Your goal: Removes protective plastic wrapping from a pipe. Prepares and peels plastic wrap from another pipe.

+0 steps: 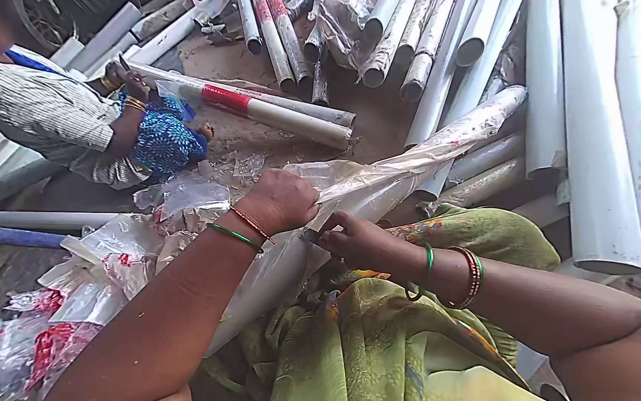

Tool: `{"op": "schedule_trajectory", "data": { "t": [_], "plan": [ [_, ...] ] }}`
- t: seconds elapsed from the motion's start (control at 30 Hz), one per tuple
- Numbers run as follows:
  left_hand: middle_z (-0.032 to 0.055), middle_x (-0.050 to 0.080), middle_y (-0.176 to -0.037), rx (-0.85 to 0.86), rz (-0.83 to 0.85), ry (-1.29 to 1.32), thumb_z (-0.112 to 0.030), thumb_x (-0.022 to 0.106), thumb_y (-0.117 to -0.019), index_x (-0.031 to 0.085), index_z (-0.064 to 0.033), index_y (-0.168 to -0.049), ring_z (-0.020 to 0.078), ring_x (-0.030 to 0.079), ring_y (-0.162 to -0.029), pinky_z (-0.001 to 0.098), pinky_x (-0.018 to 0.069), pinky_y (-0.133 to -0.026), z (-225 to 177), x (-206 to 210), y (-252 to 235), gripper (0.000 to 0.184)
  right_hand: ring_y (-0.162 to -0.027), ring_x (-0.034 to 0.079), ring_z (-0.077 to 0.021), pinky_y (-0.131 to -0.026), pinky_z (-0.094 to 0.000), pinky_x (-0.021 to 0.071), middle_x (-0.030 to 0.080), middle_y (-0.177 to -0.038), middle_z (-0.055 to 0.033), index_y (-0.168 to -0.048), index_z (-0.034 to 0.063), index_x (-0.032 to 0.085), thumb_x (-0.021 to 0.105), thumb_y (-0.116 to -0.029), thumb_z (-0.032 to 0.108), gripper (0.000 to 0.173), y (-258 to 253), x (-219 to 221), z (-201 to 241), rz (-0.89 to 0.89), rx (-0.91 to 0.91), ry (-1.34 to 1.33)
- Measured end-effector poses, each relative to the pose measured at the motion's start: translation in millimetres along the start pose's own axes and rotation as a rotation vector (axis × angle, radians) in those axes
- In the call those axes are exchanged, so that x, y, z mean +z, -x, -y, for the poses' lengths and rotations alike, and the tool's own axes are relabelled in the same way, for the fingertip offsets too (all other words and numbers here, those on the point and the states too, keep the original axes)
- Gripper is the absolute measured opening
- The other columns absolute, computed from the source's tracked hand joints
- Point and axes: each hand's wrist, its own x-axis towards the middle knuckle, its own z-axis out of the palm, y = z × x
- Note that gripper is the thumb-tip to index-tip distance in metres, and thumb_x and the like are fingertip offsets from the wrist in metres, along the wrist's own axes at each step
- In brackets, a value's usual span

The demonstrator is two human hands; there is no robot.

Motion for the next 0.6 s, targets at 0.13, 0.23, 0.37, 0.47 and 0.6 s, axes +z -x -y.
{"op": "schedule_trajectory", "data": {
  "t": [0.13,0.23,0.37,0.47,0.6],
  "plan": [
    [0.0208,0.070,-0.094,-0.008,-0.006,-0.008,-0.030,0.049,-0.1070,0.069,0.0011,-0.087,0.0412,0.068,-0.094,0.0603,0.0471,-0.077,-2.7,-0.7,1.6,0.041,-0.049,0.046,-0.0026,-0.047,-0.0189,0.0385,0.056,-0.071,-0.0017,-0.128,0.0048,0.052,0.044,-0.1115,0.023,0.026,-2.6,-5.3,-18.5,-0.048,-0.013,-0.116],
    [0.0208,0.069,-0.092,-0.001,-0.006,-0.004,-0.029,0.050,-0.1066,0.067,0.0012,-0.085,0.0411,0.068,-0.093,0.0598,0.0470,-0.076,-4.0,-1.8,2.1,0.041,-0.049,0.049,-0.0050,-0.048,-0.0208,0.0410,0.059,-0.071,-0.0028,-0.128,0.0063,0.052,0.043,-0.1121,0.023,0.025,-4.2,-15.3,-22.0,-0.114,0.013,-0.152],
    [0.0198,0.070,-0.093,-0.008,0.003,-0.013,-0.029,0.049,-0.1072,0.068,0.0004,-0.087,0.0399,0.068,-0.094,0.0589,0.0471,-0.077,-5.9,-3.7,2.8,0.041,-0.047,0.049,-0.0057,-0.046,-0.0206,0.0402,0.060,-0.071,-0.0037,-0.128,0.0056,0.050,0.042,-0.1122,0.022,0.024,-8.0,-9.8,-15.4,-0.057,-0.002,-0.187],
    [0.0213,0.069,-0.093,-0.003,-0.002,-0.018,-0.028,0.048,-0.1075,0.068,0.0021,-0.088,0.0408,0.067,-0.095,0.0587,0.0462,-0.077,-7.4,-3.3,3.4,0.041,-0.049,0.047,-0.0043,-0.048,-0.0193,0.0381,0.056,-0.072,-0.0026,-0.128,0.0052,0.050,0.044,-0.1117,0.023,0.025,-10.1,8.6,-3.5,-0.024,-0.006,-0.140],
    [0.0224,0.070,-0.097,-0.014,0.016,-0.024,-0.029,0.047,-0.1081,0.069,0.0023,-0.091,0.0428,0.067,-0.099,0.0608,0.0464,-0.078,-9.9,-6.3,5.1,0.042,-0.048,0.045,-0.0020,-0.047,-0.0166,0.0371,0.054,-0.068,-0.0014,-0.124,0.0034,0.051,0.047,-0.1108,0.020,0.021,-8.2,24.1,2.9,-0.038,-0.022,-0.224]
  ]
}}
